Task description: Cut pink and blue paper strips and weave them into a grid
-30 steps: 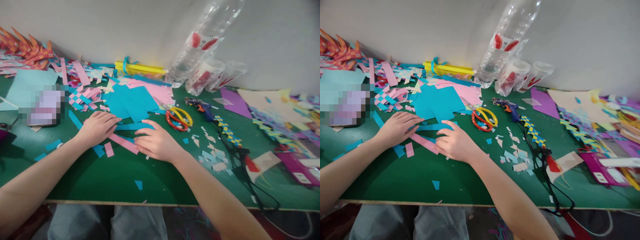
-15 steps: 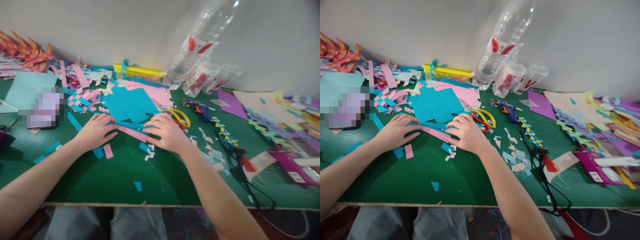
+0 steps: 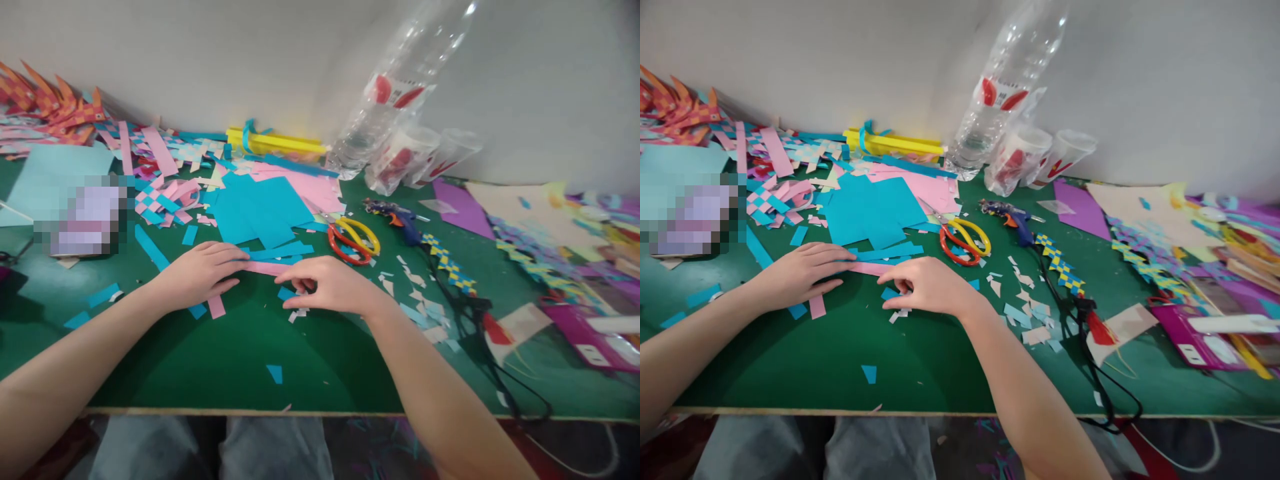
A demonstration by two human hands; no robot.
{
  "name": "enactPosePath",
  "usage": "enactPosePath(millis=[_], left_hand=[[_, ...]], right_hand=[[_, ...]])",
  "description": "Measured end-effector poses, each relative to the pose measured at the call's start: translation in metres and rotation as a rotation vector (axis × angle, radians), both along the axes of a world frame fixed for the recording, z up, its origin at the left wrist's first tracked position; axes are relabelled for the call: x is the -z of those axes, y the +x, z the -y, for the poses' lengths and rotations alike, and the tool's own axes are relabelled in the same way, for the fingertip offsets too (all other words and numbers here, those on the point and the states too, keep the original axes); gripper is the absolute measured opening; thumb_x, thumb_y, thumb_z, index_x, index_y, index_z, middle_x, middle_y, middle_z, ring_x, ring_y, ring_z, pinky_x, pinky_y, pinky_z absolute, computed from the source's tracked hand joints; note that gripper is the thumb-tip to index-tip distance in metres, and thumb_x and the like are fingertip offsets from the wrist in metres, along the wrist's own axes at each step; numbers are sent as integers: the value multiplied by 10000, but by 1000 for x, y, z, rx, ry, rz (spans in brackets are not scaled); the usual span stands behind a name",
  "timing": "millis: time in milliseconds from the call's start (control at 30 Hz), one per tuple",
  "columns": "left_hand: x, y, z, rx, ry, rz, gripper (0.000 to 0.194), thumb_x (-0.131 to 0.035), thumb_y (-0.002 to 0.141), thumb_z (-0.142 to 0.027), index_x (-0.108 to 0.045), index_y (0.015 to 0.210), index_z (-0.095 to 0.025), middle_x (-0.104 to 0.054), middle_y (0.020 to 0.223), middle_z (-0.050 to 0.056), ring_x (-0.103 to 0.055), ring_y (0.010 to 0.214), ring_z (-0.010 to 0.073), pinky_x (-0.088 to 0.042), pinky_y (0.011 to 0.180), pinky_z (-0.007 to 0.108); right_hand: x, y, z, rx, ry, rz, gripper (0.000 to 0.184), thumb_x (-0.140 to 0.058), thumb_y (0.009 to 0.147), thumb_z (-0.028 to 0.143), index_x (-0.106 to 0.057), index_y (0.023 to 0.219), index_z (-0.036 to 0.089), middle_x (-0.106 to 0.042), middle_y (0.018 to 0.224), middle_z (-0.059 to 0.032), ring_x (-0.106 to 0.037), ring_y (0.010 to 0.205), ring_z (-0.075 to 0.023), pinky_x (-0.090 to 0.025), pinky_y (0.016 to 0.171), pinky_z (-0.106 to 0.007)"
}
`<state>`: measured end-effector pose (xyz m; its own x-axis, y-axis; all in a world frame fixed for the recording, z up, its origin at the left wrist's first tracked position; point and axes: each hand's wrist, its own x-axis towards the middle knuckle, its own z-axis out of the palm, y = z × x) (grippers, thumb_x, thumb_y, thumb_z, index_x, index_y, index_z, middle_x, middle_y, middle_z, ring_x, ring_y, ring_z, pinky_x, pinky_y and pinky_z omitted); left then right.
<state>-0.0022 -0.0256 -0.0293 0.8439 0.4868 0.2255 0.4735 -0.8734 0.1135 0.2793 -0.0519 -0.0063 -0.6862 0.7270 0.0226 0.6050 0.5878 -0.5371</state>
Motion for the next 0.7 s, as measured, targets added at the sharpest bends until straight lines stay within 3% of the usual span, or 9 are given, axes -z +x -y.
enactPosePath(millis=[100, 233, 367, 467, 567, 633, 700], left_hand=[[0, -1, -2, 6, 11, -6, 288, -448, 996, -298, -627, 1202, -207, -644, 1298, 67, -575, 1195, 230, -422, 1004, 400], [0, -2, -3, 27, 74, 15, 270, -439, 1003, -283, -640, 1165, -204, -670, 1255, 61, -597, 1155, 224, -411, 986, 392], [0, 0, -3, 16, 104, 31, 292, -436, 1010, -297, -604, 1234, -213, -677, 1237, 64, -617, 1110, 216, -409, 961, 377], [-1, 1, -2, -45, 132, 50, 374, -473, 996, -377, -560, 1307, -187, -670, 1235, 99, -623, 1089, 246, -432, 899, 382], [-2, 1, -2, -84, 116, 48, 362, -492, 985, -397, -594, 1267, -194, -684, 1195, 96, -635, 1058, 250, -443, 857, 369], [-2, 1, -3, -99, 89, 38, 324, -479, 993, -372, -614, 1237, -206, -693, 1175, 84, -637, 1051, 237, -446, 855, 356], [-2, 0, -3, -101, 93, 35, 303, -457, 1004, -343, -620, 1221, -208, -700, 1166, 75, -636, 1055, 226, -448, 866, 353]], right_hand=[[-5, 0, 1, 19, -123, 91, 134, -715, 813, 316, -744, 904, 222, -689, 685, 14, -602, 607, -120, -416, 557, -256], [-10, 35, -8, 190, -271, 162, 79, -674, 793, 252, -729, 748, 218, -701, 636, 19, -626, 548, -120, -399, 473, -240], [-15, 64, -14, 408, -69, 331, 120, -676, 758, 255, -695, 647, 213, -659, 550, 20, -565, 441, -127, -356, 418, -271], [-13, 46, -9, 501, 224, 205, 115, -648, 830, 314, -707, 828, 214, -691, 659, -1, -618, 559, -164, -435, 508, -301], [-3, 10, -2, 232, 429, 37, 221, -607, 894, 337, -685, 1045, 195, -726, 1030, -79, -650, 982, -239, -523, 794, -366], [6, -8, 1, 67, 480, 78, 302, -590, 912, 321, -654, 1156, 154, -704, 1109, -118, -613, 1066, -259, -509, 887, -399], [14, -16, 2, 15, 521, 114, 336, -547, 938, 285, -620, 1223, 122, -699, 1115, -132, -603, 1071, -253, -504, 893, -396]])
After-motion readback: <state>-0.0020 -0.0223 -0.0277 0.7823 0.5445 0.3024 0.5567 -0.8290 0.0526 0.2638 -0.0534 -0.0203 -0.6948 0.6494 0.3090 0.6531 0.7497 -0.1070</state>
